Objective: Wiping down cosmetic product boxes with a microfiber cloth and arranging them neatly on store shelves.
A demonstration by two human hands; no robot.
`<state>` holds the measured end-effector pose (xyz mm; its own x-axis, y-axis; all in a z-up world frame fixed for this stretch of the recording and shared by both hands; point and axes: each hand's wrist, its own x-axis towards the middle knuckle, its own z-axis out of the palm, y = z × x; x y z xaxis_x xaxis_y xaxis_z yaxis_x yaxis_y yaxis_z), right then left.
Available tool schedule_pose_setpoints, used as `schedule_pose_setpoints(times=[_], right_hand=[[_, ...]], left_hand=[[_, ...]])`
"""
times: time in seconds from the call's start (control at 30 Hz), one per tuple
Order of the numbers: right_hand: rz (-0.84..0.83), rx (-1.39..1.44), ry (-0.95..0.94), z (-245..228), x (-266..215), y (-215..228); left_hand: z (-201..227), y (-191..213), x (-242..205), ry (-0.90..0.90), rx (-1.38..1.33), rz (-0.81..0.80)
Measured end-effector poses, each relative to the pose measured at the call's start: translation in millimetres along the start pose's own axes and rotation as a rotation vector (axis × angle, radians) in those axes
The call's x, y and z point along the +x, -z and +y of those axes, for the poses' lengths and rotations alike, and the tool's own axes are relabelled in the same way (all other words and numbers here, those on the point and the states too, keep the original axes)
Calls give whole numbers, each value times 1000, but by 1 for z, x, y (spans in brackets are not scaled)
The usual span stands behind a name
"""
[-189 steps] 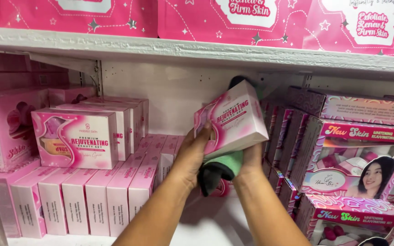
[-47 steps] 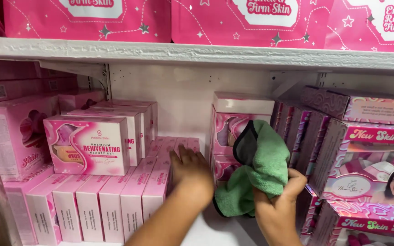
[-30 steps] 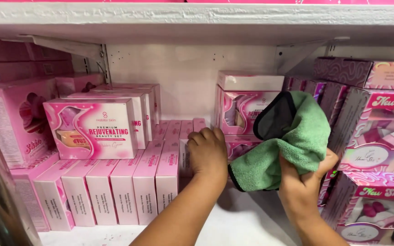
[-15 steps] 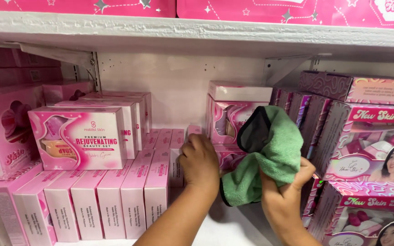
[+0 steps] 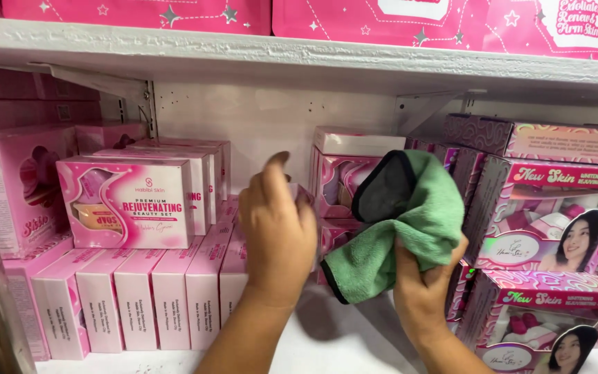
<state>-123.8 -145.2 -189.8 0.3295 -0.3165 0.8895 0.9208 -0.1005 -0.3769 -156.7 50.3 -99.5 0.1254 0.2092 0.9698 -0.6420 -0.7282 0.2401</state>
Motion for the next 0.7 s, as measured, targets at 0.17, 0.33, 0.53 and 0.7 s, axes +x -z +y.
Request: schedule_pose_setpoints(times=[0.17, 0.33, 0.53, 0.7], right_hand=[[-28, 82, -31, 14, 2, -5], [-180, 7, -157, -18, 37, -45], [-156, 166, -314, -36, 79, -38], [75, 168, 83, -35, 97, -36]], left_hand=[[0, 26, 6, -5, -172, 129], [-2, 20, 13, 119, -581, 152], [-19, -23, 17, 253, -1055, 140], [-27, -50, 1, 409, -1399, -225]])
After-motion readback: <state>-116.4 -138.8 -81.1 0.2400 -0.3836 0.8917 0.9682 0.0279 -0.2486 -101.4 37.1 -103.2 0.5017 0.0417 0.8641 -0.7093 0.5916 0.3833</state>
